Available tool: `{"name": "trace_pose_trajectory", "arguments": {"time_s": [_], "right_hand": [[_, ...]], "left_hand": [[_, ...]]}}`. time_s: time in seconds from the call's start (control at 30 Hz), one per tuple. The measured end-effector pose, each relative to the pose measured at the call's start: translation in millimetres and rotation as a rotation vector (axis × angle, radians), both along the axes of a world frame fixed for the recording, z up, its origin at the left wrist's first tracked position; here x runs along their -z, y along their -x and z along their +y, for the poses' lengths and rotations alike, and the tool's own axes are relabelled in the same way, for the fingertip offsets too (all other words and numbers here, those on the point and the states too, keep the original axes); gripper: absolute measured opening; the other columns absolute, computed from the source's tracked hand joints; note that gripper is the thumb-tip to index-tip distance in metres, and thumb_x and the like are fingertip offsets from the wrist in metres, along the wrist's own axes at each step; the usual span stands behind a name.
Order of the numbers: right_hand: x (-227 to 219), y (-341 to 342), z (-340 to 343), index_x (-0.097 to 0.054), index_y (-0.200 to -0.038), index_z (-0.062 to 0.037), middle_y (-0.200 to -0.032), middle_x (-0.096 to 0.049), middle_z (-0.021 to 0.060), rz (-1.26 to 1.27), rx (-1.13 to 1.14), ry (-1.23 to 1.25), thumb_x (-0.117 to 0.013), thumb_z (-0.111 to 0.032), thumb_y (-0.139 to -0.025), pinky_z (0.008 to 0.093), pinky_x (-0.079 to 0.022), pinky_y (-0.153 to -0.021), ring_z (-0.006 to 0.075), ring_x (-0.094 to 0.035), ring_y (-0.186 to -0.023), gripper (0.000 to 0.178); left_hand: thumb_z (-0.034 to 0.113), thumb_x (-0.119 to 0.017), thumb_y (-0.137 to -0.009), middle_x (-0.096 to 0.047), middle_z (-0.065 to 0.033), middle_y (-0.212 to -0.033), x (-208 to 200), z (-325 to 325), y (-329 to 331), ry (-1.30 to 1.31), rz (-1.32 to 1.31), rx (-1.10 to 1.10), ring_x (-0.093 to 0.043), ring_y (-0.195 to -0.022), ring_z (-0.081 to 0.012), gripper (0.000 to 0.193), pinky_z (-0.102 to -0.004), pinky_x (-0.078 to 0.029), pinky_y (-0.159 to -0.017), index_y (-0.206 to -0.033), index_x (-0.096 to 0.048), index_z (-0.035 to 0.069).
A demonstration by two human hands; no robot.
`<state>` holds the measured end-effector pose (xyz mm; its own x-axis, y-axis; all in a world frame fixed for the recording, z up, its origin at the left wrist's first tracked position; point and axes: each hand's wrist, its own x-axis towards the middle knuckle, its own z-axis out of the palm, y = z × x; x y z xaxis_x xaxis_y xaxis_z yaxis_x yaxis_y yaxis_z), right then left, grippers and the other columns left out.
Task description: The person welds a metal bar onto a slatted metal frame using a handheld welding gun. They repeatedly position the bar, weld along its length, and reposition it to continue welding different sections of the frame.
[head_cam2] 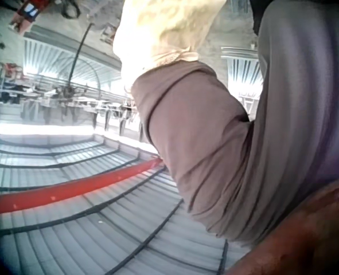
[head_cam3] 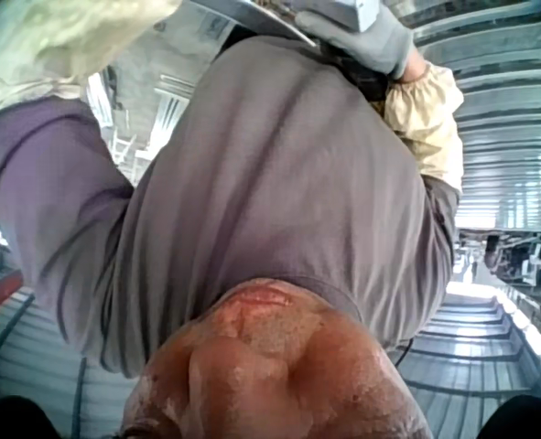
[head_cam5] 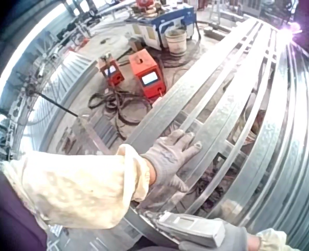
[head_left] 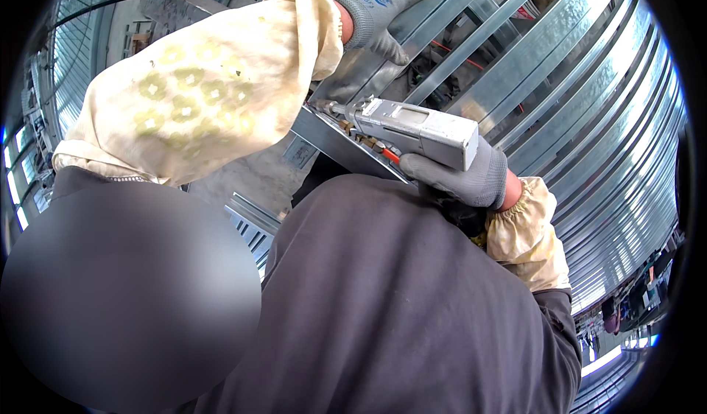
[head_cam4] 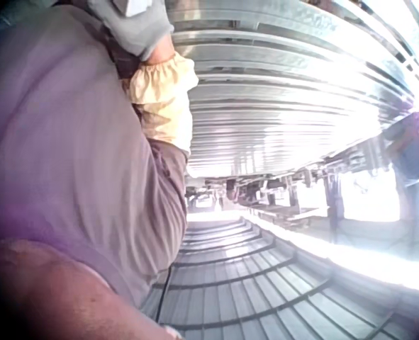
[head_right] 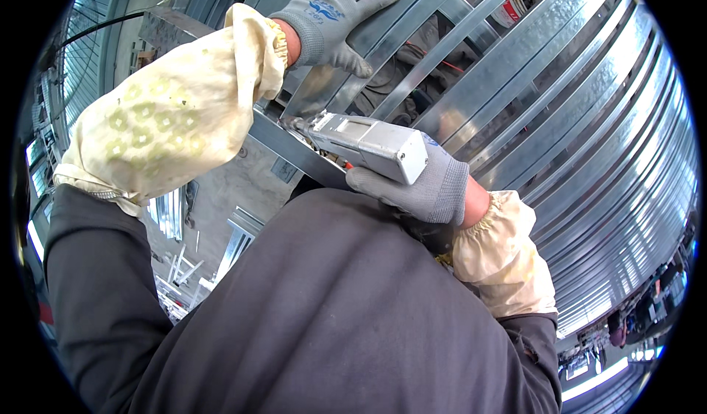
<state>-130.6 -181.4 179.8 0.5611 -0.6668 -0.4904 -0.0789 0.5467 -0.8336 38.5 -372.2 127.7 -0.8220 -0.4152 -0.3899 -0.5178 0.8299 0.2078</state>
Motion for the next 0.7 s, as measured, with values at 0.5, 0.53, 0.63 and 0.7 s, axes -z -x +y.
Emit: {"name": "trace_pose_trajectory", "arguments": {"time_s": [0.5,0.53,0.63,0.7], "right_hand": [[4,-2,7,-0.059,-0.137,0.0002,-0.103,-0.072,0.0085,-0.016,0.101,-0.014,-0.075,-0.025,-0.093,0.0288,-0.054,-0.077,0.0131,-0.065,-0.088,0.053],[4,-2,7,-0.059,-0.137,0.0002,-0.103,-0.072,0.0084,-0.018,0.102,0.005,-0.075,-0.025,-0.093,0.0288,-0.054,-0.077,0.0130,-0.065,-0.088,0.053],[6,-3,12,-0.058,-0.137,0.0001,-0.103,-0.071,0.0084,-0.027,0.157,0.013,-0.075,-0.024,-0.093,0.0284,-0.054,-0.077,0.0127,-0.065,-0.087,0.053],[4,-1,9,-0.058,-0.137,0.0000,-0.103,-0.071,0.0082,-0.021,0.122,0.002,-0.075,-0.024,-0.093,0.0281,-0.054,-0.076,0.0124,-0.065,-0.086,0.053]], "left_hand": [[0.063,-0.086,-0.062,-0.032,-0.0218,-0.161,-1,-1,-1,-0.002,-0.022,-0.033,-0.025,-0.151,-0.0431,0.121,-0.0492,-0.026,-0.123,-0.158,-0.033,0.012],[0.063,-0.086,-0.062,-0.032,-0.0217,-0.161,-1,-2,-2,-0.002,-0.021,-0.033,-0.025,-0.151,-0.0430,0.121,-0.0492,-0.026,-0.123,-0.158,-0.033,0.012],[0.063,-0.086,-0.062,-0.031,-0.0215,-0.162,-2,-3,0,-0.004,-0.021,-0.032,-0.025,-0.151,-0.0428,0.121,-0.0492,-0.026,-0.123,-0.158,-0.033,0.012],[0.063,-0.086,-0.062,-0.031,-0.0213,-0.162,-2,-4,1,-0.002,-0.023,-0.036,-0.025,-0.151,-0.0427,0.121,-0.0492,-0.026,-0.123,-0.158,-0.033,0.012]]}}
